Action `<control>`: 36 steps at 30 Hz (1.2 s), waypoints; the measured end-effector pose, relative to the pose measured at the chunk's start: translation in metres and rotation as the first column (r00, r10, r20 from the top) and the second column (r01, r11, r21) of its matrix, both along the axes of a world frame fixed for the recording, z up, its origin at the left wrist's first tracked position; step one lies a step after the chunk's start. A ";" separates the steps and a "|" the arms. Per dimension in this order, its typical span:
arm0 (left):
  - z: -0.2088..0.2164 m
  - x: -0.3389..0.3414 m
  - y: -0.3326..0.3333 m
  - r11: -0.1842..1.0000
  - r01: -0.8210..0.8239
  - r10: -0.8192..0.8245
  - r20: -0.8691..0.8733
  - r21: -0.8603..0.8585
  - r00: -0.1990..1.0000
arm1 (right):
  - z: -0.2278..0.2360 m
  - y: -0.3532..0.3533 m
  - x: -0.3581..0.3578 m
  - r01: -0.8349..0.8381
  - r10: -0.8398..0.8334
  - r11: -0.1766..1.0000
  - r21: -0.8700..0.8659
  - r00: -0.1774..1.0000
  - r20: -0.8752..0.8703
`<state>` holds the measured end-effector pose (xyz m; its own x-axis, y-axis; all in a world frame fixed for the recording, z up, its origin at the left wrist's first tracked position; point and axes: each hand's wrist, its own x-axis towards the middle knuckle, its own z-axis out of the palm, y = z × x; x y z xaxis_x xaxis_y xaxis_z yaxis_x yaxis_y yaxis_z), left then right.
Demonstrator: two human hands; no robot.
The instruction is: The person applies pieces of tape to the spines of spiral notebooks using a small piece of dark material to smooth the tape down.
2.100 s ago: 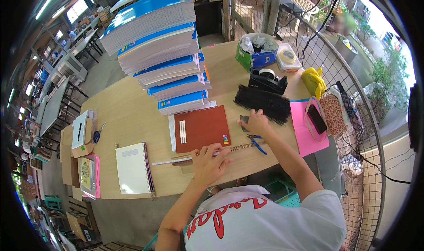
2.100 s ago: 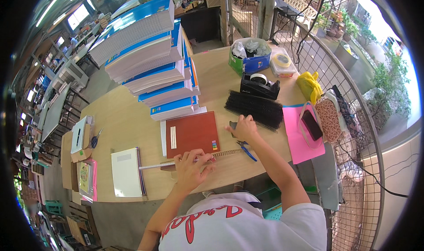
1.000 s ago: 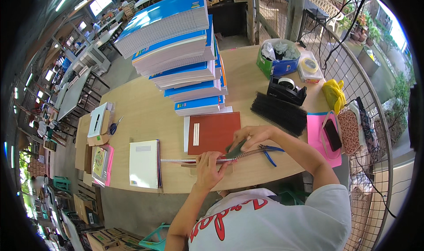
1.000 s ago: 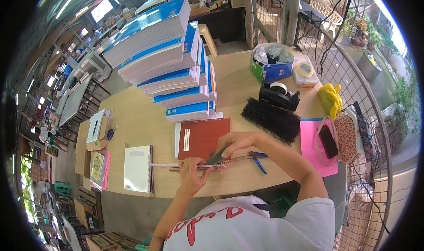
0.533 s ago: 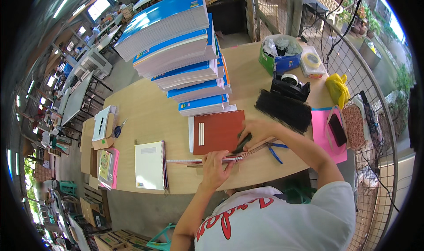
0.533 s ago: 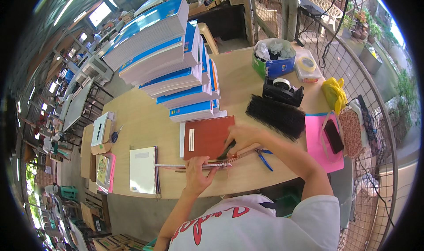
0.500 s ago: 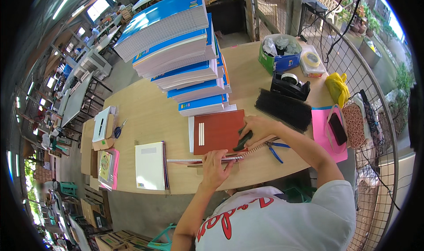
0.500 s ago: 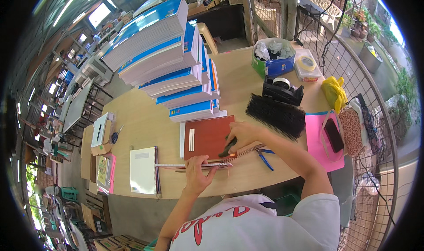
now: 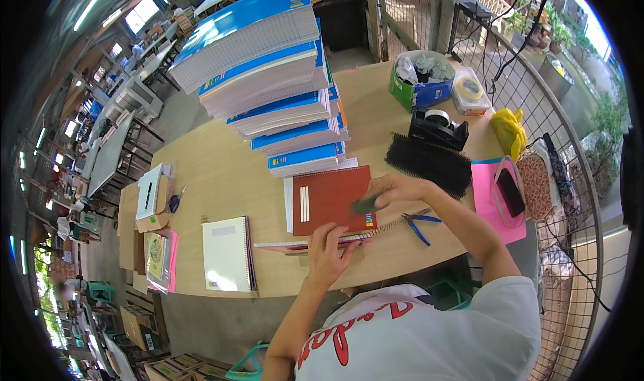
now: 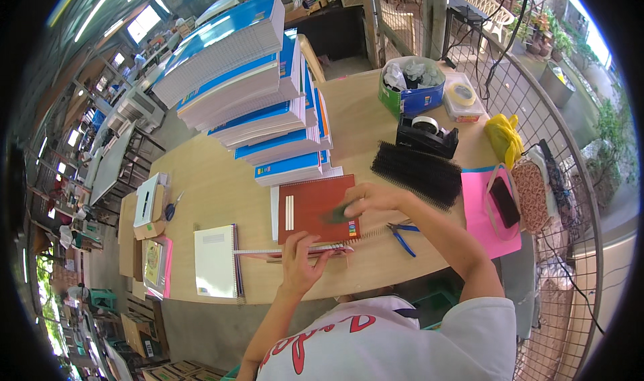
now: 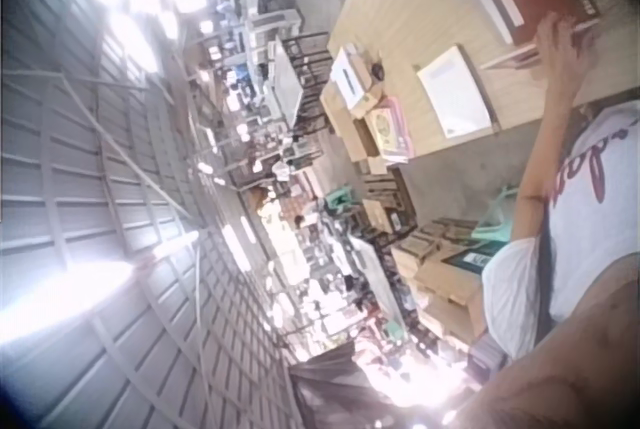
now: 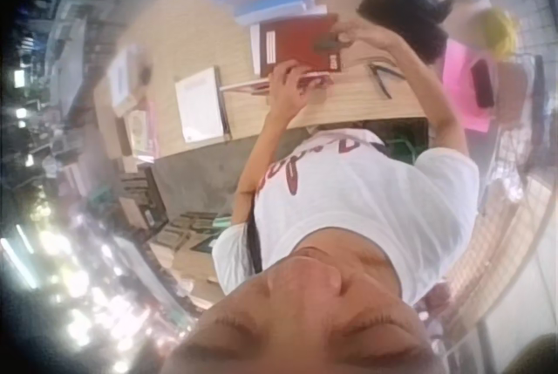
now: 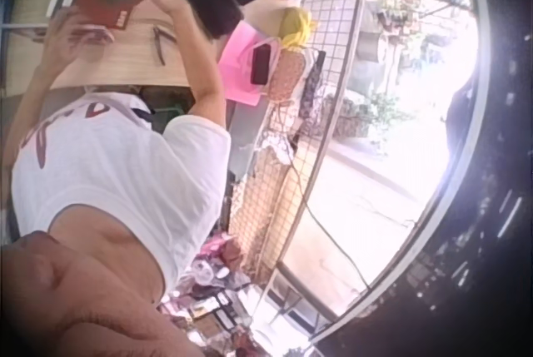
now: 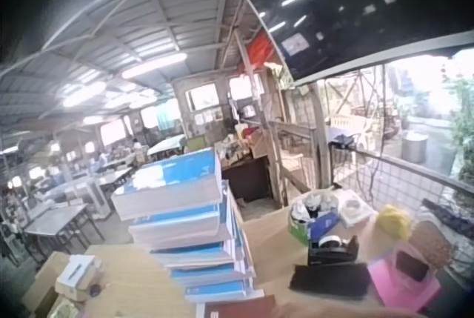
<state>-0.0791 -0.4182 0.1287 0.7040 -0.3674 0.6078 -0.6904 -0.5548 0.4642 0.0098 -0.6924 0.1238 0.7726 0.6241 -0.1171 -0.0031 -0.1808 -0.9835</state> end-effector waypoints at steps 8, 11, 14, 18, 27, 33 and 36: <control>0.020 0.000 -0.020 0.994 0.024 -0.014 -0.092 0.111 0.996 | -0.001 -0.004 -0.017 0.161 0.056 0.880 -0.447 0.899 0.434; 0.019 0.004 -0.024 0.995 0.075 -0.063 -0.164 0.065 0.984 | -0.003 -0.004 -0.022 0.205 -0.017 0.900 -0.385 0.899 0.439; 0.024 0.006 -0.026 0.999 0.044 -0.039 -0.225 0.015 0.974 | -0.006 -0.008 -0.026 0.248 -0.070 0.903 -0.351 0.890 0.450; 0.020 0.011 -0.023 0.996 0.075 -0.059 -0.269 0.047 0.961 | 0.005 -0.008 -0.031 0.214 -0.042 0.906 -0.366 0.904 0.426; 0.020 0.011 0.003 0.989 -0.011 0.036 -0.162 0.151 0.986 | 0.015 0.007 -0.019 -0.283 0.271 0.956 0.080 0.953 0.134; 0.015 0.008 0.008 0.992 0.026 -0.011 -0.113 0.128 0.994 | 0.007 0.010 -0.010 -0.337 0.335 0.939 0.067 0.941 0.041; 0.015 0.004 0.009 0.992 0.029 -0.017 -0.098 0.121 0.995 | 0.014 0.003 -0.005 -0.130 0.308 0.860 -0.494 0.903 0.298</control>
